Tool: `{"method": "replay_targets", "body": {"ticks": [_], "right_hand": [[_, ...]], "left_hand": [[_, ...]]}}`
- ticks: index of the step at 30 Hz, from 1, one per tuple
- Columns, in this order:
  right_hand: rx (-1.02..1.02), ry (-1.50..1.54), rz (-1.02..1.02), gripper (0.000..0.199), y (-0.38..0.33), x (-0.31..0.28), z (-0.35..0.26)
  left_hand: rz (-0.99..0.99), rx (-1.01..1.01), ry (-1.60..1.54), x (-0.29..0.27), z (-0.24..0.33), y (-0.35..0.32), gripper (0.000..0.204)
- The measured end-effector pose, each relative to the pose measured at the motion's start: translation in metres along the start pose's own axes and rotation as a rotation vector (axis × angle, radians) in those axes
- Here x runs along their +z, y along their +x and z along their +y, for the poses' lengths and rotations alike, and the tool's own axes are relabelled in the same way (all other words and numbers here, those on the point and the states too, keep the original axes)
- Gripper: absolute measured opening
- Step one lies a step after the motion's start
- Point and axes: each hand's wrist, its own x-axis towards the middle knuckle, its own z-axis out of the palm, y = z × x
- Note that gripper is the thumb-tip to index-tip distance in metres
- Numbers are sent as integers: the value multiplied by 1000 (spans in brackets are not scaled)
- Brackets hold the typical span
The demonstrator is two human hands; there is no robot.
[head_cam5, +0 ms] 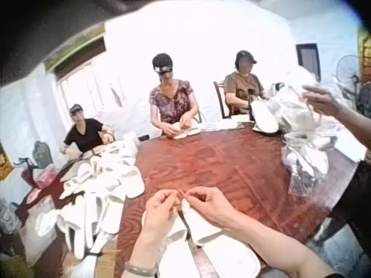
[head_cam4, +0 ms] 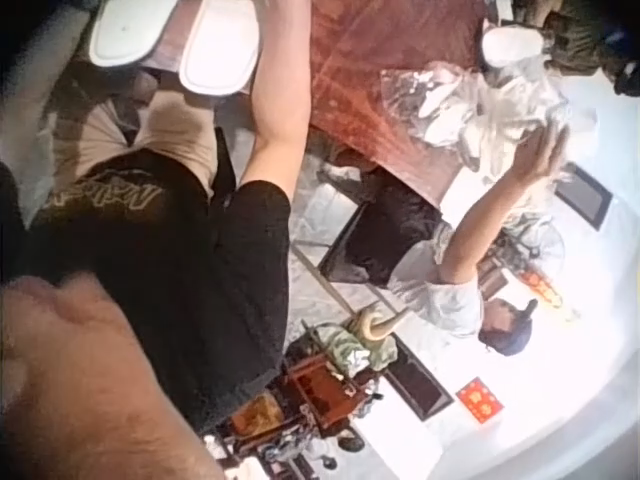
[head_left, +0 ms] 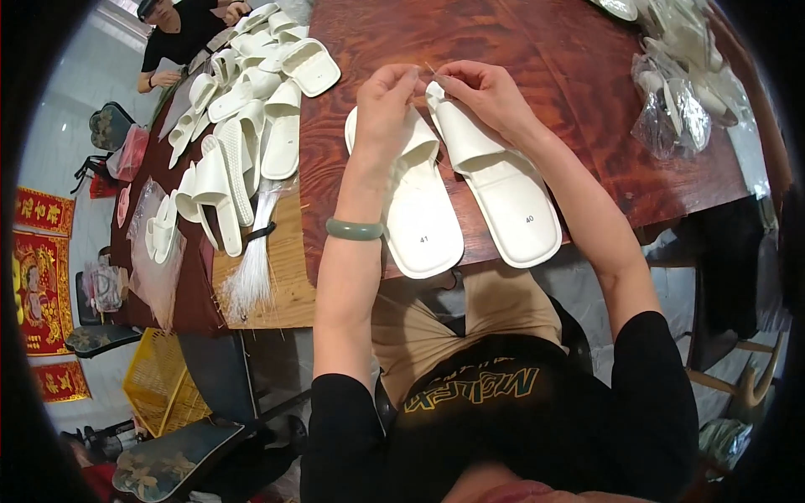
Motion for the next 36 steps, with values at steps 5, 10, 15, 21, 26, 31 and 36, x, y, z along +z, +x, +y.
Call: {"method": "replay_targets", "body": {"ticks": [5,10,15,21,26,31,36], "right_hand": [[-34,9,-7,25,-3,3,-1],[-59,-193,28,27,-3,3,-1],[-49,-186,27,28,0,5,0],[-107,-237,38,26,-2,2,0],[-48,-225,50,25,-2,4,0],[-82,-189,28,24,-2,7,-4],[-75,-217,59,23,-1,4,3]], "left_hand": [[-40,5,81,1,3,-5,14],[-53,5,61,0,4,-5,11],[-29,-5,117,-2,4,-2,10],[-73,27,168,1,2,-3,12],[-87,64,191,-2,-7,0,15],[-84,104,256,-6,-6,0,13],[-96,167,339,-4,-14,4,12]]}}
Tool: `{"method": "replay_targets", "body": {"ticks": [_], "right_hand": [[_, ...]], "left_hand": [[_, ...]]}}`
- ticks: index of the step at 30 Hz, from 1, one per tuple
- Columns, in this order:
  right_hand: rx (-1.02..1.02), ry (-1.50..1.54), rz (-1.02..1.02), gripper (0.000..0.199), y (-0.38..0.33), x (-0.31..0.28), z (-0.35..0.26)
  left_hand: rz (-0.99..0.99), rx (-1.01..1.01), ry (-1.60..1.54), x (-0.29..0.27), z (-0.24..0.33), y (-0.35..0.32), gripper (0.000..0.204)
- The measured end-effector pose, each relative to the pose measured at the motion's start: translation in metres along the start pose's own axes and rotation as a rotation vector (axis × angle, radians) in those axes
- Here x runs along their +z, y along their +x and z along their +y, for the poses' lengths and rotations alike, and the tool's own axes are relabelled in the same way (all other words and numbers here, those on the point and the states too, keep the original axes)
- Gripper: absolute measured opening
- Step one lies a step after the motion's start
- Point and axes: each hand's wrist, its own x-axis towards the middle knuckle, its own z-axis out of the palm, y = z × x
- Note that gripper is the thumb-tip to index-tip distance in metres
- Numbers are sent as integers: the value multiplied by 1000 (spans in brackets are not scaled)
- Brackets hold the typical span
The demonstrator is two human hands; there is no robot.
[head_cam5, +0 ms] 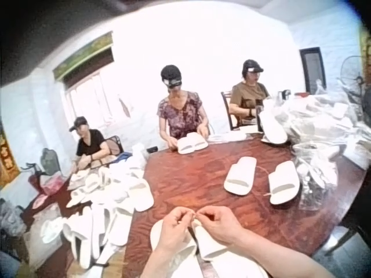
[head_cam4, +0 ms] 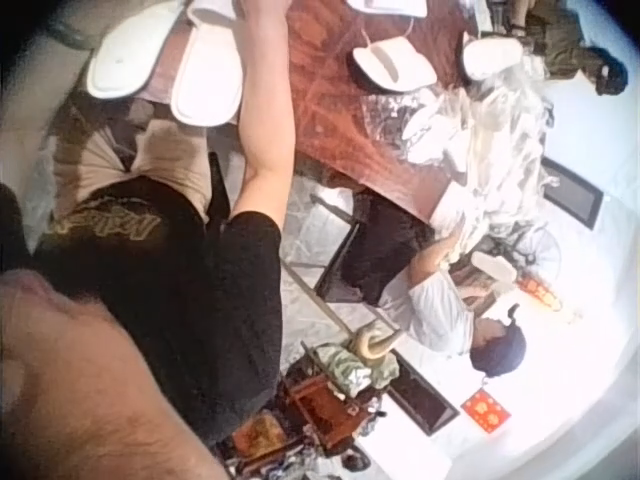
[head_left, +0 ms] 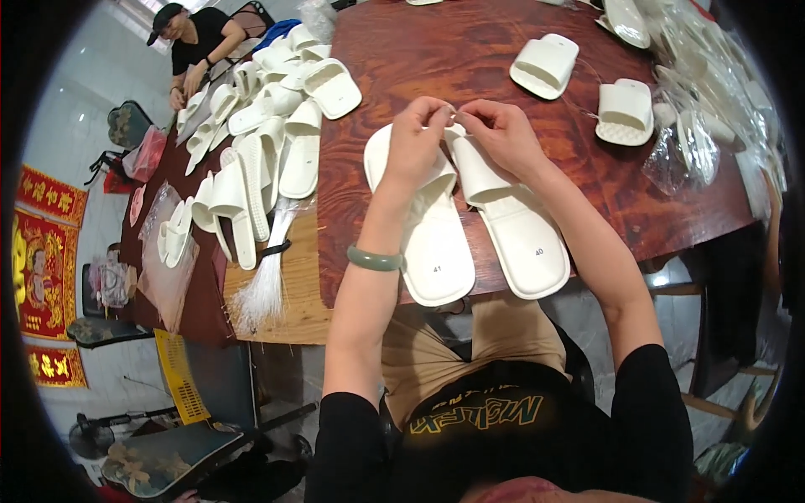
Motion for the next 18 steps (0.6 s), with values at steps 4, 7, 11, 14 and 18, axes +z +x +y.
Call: {"method": "replay_targets", "body": {"ticks": [4,7,11,14,18], "right_hand": [[40,83,18,22,2,0,5],[8,81,24,20,3,-1,2],[8,95,38,17,3,6,4],[22,140,26,15,0,8,0],[14,118,43,14,0,-1,0]], "left_hand": [[-1,-21,42,2,10,0,13],[12,-38,25,-1,12,-1,14],[45,-50,-37,-3,9,-3,13],[42,-19,-75,-3,2,-1,12],[37,0,-48,4,9,-1,13]]}}
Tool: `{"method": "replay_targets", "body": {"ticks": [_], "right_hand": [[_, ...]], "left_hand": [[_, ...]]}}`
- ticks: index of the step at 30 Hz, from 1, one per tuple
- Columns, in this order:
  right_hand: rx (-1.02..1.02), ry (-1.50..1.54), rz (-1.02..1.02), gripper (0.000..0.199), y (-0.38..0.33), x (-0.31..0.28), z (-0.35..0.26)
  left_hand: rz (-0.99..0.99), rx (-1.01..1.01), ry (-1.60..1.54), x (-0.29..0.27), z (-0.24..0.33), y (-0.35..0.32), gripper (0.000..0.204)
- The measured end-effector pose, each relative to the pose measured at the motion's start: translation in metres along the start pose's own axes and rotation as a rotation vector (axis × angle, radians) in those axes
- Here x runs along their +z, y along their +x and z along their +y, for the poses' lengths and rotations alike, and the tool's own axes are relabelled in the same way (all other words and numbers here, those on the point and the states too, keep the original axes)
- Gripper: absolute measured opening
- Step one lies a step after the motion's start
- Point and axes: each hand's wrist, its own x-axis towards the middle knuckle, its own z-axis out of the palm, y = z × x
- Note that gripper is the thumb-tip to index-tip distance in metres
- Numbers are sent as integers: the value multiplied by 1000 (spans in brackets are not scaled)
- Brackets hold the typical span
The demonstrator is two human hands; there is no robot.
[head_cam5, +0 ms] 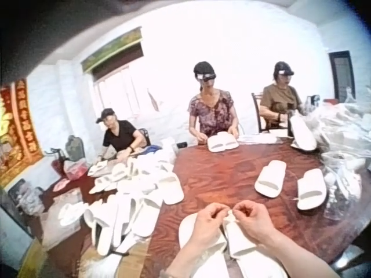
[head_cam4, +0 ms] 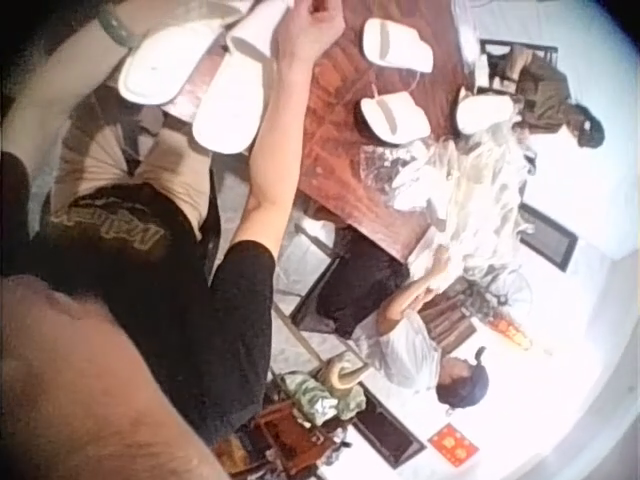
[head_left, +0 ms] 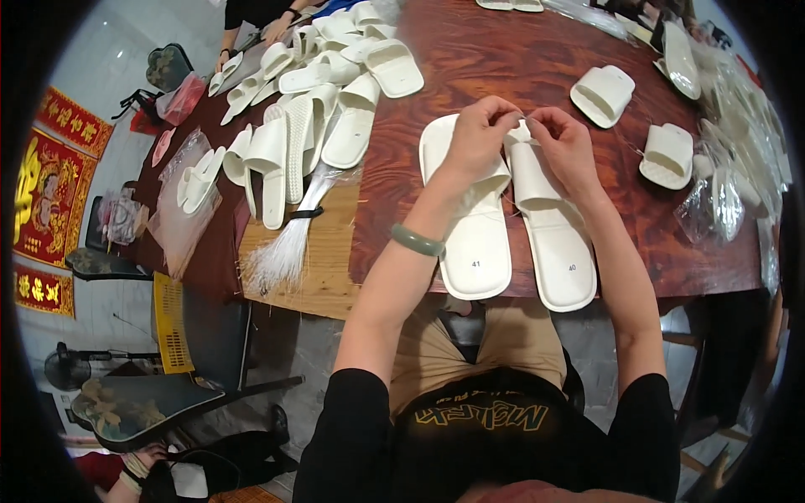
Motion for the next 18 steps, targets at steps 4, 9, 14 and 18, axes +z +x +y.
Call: {"method": "replay_targets", "body": {"ticks": [4,9,14,18], "right_hand": [[23,42,-57,14,0,5,-3],[-12,-30,-30,13,-2,4,0],[12,-12,-41,14,-4,5,-4],[-63,-144,16,13,0,3,-4]], "left_hand": [[6,-19,62,-8,0,0,13],[12,12,88,-5,0,-2,13],[13,15,31,-5,-2,-2,13],[-1,-1,37,-7,-2,-2,13]]}}
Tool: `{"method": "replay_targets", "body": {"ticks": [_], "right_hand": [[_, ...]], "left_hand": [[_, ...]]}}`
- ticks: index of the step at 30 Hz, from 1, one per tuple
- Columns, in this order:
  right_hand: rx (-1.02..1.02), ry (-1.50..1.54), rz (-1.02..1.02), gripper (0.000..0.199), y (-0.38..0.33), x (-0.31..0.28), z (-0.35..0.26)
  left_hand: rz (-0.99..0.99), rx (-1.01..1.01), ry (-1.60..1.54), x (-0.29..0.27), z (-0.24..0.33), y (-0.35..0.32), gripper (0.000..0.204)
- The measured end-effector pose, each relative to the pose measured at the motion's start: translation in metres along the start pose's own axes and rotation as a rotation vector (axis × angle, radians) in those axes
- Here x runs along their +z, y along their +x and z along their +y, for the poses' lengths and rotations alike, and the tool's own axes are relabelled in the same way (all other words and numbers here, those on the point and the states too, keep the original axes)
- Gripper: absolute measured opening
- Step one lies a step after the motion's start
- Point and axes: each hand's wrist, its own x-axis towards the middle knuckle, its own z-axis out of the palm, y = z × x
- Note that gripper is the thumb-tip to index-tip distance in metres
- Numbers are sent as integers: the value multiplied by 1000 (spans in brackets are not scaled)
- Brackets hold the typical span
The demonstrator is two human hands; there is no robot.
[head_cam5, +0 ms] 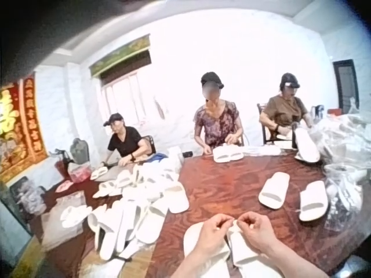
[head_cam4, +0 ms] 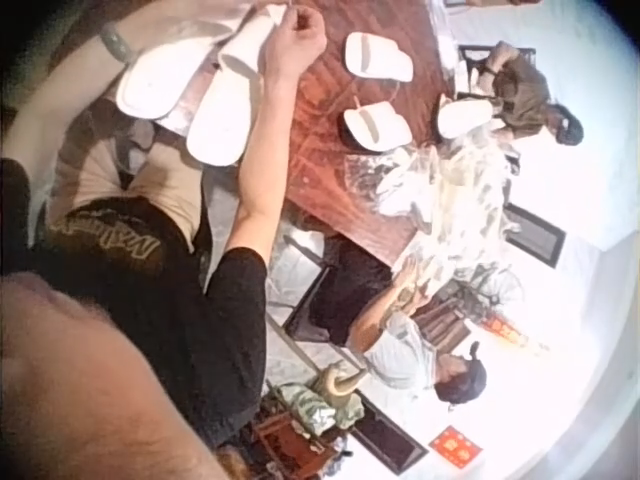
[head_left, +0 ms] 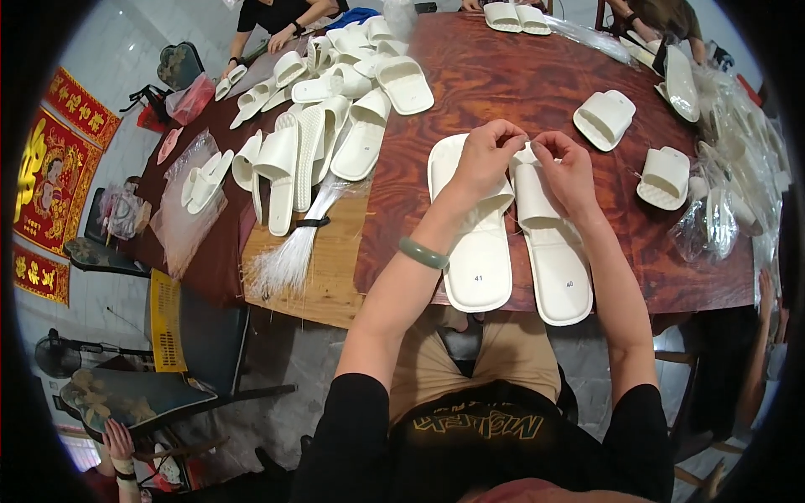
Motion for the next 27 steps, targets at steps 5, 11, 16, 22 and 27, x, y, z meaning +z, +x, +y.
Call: {"method": "replay_targets", "body": {"ticks": [5,11,16,22,27], "right_hand": [[-23,19,-37,13,0,-1,-1],[4,74,-52,13,0,-1,0],[-15,73,-52,12,0,0,3],[-20,52,-37,11,-1,-2,2],[-46,29,-37,12,-2,-4,4]], "left_hand": [[3,20,21,1,1,3,13],[16,31,3,1,-1,3,14],[13,25,34,3,-1,3,14],[15,30,38,2,0,-1,13],[11,23,21,6,2,0,13]]}}
